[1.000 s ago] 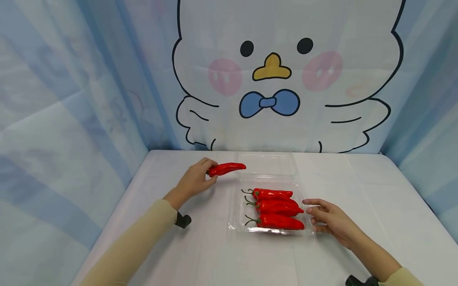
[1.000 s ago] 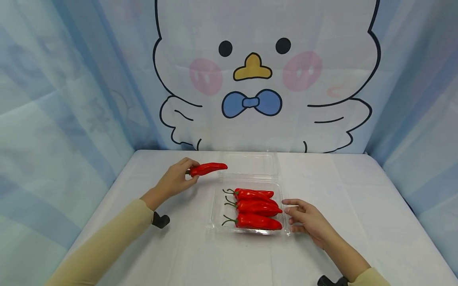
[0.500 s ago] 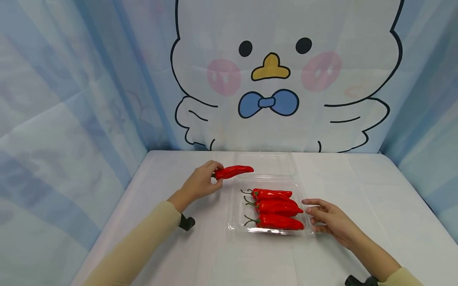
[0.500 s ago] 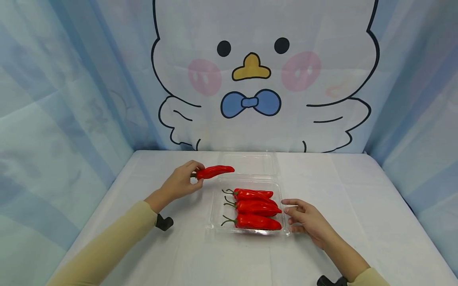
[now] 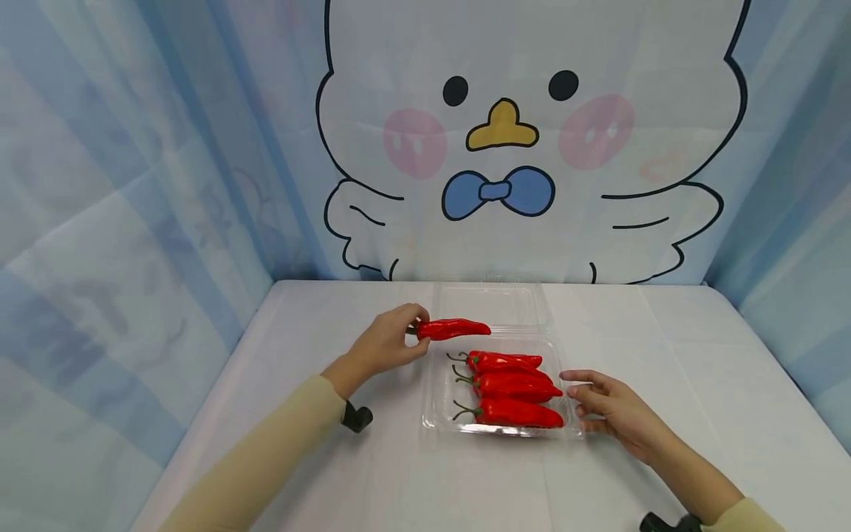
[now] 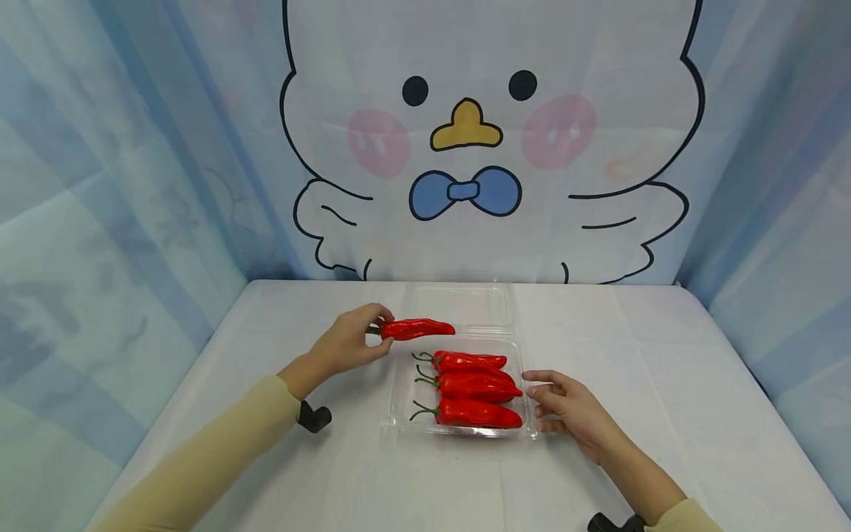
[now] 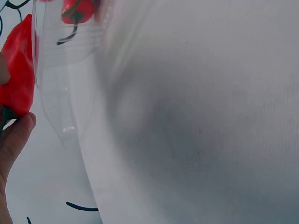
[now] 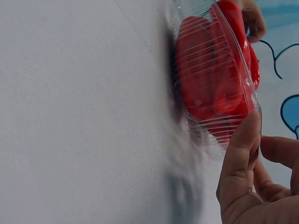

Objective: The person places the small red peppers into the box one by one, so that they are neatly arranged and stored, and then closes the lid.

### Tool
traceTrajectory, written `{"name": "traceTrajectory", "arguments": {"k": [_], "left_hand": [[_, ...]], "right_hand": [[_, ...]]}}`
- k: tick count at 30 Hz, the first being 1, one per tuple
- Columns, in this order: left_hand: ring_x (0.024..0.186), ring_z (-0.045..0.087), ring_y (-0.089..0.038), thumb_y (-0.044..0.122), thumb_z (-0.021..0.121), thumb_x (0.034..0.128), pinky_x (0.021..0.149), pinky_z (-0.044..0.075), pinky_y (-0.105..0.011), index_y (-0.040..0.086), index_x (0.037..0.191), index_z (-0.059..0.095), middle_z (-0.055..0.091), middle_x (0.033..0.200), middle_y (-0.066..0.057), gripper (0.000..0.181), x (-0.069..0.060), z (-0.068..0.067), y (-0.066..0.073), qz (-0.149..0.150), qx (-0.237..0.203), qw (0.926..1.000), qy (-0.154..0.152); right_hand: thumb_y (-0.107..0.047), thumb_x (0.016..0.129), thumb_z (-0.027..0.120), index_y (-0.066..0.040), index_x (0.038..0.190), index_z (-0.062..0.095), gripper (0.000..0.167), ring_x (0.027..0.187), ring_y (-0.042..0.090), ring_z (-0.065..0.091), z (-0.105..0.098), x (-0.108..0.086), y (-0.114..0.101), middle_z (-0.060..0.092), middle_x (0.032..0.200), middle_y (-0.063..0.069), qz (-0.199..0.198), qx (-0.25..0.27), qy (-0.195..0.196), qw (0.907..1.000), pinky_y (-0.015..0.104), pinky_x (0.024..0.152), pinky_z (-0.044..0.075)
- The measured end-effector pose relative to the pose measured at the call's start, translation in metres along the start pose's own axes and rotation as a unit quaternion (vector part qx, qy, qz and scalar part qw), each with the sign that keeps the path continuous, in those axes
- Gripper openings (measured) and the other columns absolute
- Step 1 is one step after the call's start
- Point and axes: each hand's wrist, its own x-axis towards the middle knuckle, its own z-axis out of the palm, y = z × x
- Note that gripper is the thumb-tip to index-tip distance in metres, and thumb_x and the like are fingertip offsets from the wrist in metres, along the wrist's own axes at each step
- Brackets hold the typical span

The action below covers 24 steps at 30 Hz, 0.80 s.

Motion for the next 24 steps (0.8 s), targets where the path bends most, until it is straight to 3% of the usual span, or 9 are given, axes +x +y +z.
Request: {"name": "traceTrajectory", "arguments": {"k": [11,17,24], "left_hand": [[0.093,0.074,-0.014,0.015,0.076,0.0918,0.087,0.06,-0.025,0.008,0.115,0.061,0.067,0.109,-0.004,0.028,0.002,0.008,0.008,0.07,-0.02,0.9973,0.009],[0.098,0.073,-0.014,0.018,0.077,0.0929,0.088,0.059,-0.024,0.009,0.115,0.062,0.068,0.109,-0.004,0.029,0.006,0.016,0.014,0.065,-0.023,0.9976,-0.006],[0.104,0.067,-0.016,0.027,0.078,0.0935,0.094,0.057,-0.031,0.015,0.11,0.069,0.074,0.108,0.002,0.022,0.014,0.025,0.025,0.066,0.04,0.9968,-0.018]], "right_hand": [[-0.03,0.105,0.06,0.0,0.153,0.039,0.061,0.085,0.015,0.06,-0.001,0.0,0.001,0.058,0.112,0.006,-0.003,0.005,-0.004,1.0,0.027,0.073,0.06],[-0.03,0.106,0.06,0.001,0.153,0.039,0.06,0.084,0.015,0.06,-0.002,0.0,0.002,0.058,0.11,0.005,-0.009,0.005,-0.007,0.9999,0.027,0.073,0.06],[-0.03,0.106,0.06,0.0,0.153,0.039,0.06,0.084,0.014,0.06,-0.003,0.0,0.003,0.058,0.11,0.005,-0.011,0.007,-0.01,0.9999,0.027,0.073,0.06]]}}
